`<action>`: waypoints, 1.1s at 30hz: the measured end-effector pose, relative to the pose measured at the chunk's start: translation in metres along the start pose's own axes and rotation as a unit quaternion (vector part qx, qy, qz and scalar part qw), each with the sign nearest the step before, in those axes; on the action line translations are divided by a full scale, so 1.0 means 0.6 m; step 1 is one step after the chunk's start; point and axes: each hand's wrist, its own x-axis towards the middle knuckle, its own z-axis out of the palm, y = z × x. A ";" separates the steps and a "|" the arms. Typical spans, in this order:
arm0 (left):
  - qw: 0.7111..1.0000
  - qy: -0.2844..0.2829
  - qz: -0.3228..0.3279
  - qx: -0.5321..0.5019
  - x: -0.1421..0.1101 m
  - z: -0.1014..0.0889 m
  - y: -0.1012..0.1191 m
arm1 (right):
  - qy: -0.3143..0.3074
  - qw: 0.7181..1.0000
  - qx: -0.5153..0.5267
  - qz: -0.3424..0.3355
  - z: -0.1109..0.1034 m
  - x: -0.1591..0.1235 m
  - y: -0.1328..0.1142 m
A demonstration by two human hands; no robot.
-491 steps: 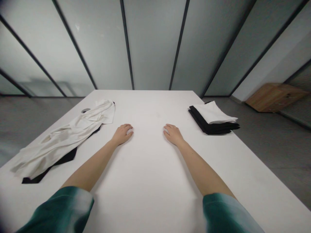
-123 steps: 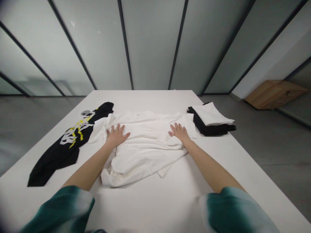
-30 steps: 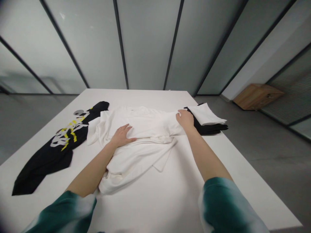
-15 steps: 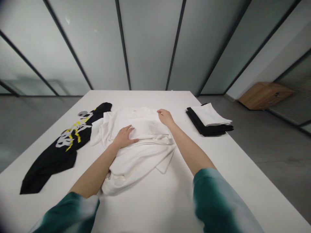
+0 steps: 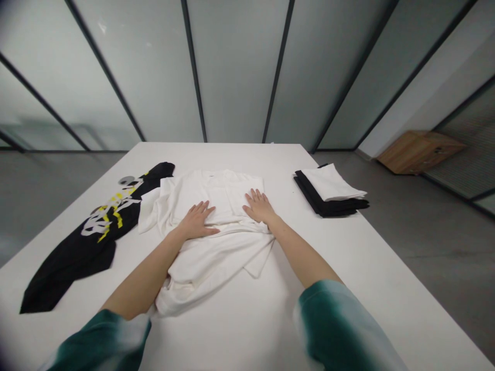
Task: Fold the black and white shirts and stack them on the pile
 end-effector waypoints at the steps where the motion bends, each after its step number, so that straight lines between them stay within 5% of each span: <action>1: 1.000 0.002 0.006 0.002 -0.002 -0.004 0.008 | 0.001 1.000 -0.004 -0.018 -0.001 -0.001 -0.001; 5: 0.997 0.015 0.070 -0.008 -0.014 -0.014 0.048 | -0.021 0.999 0.004 -0.034 -0.002 -0.002 -0.004; 14: 0.959 -0.059 0.274 -0.042 -0.037 0.015 0.135 | -0.023 0.999 0.025 -0.019 -0.007 0.020 0.035; 22: 0.911 -0.156 0.332 -0.190 0.000 0.028 0.150 | -0.034 0.999 0.018 -0.021 -0.036 0.054 0.069; 27: 0.891 -0.184 0.251 -0.331 0.010 0.008 0.126 | -0.033 0.999 0.029 0.012 -0.043 0.040 0.041; 31: 0.977 0.000 0.067 -0.202 0.019 -0.012 0.095 | -0.036 0.998 0.026 0.037 -0.016 -0.010 0.008; 33: 0.994 0.055 -0.036 -0.086 0.027 -0.010 0.076 | -0.027 0.999 0.019 0.040 -0.005 -0.033 -0.005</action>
